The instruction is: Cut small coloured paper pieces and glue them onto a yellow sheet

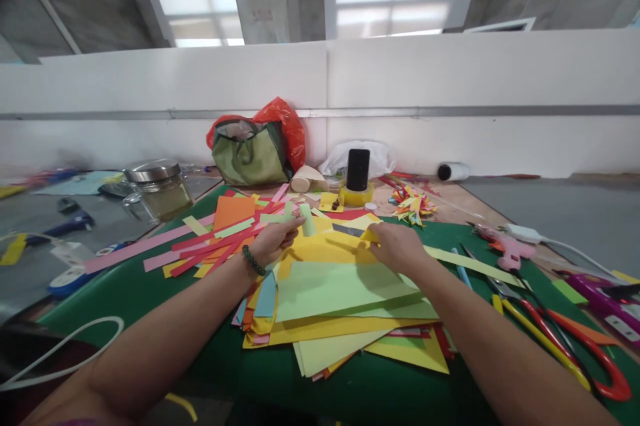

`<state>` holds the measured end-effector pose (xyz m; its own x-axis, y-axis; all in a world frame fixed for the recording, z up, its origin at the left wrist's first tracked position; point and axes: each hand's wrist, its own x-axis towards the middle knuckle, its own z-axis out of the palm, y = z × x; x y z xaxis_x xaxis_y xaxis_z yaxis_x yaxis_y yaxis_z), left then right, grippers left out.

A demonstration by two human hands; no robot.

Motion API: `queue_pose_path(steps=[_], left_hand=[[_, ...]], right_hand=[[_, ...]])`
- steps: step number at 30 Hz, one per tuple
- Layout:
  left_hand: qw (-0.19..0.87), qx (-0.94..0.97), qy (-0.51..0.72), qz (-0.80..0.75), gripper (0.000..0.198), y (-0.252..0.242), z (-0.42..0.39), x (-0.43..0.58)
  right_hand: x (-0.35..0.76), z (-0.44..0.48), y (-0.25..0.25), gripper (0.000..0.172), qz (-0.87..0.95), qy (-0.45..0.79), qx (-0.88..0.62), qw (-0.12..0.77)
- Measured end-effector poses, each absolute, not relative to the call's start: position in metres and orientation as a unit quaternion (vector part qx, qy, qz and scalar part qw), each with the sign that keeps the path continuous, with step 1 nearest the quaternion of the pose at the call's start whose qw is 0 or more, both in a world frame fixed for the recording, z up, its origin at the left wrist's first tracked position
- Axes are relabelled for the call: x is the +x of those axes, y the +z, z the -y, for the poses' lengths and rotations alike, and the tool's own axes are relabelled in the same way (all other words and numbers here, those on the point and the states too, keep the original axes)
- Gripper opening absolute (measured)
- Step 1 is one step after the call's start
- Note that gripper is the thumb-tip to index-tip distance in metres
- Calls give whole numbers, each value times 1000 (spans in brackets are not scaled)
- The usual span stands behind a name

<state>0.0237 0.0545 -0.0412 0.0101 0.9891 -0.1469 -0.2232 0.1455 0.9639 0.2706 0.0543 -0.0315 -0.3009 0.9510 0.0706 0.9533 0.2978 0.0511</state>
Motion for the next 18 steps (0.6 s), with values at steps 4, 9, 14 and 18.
queue_pose_path(steps=[4, 9, 14, 18], left_hand=[[615, 427, 478, -459, 38, -41, -50, 26], [631, 476, 412, -454, 34, -38, -43, 27], [653, 523, 341, -430, 33, -40, -42, 27], [669, 531, 337, -397, 39, -40, -42, 24]], right_hand=[[283, -65, -32, 28, 788, -3, -614, -37], [269, -64, -34, 38, 819, 90, -541, 170], [234, -66, -28, 42, 835, 237, -414, 274], [209, -79, -18, 34, 791, 378, -390, 283]])
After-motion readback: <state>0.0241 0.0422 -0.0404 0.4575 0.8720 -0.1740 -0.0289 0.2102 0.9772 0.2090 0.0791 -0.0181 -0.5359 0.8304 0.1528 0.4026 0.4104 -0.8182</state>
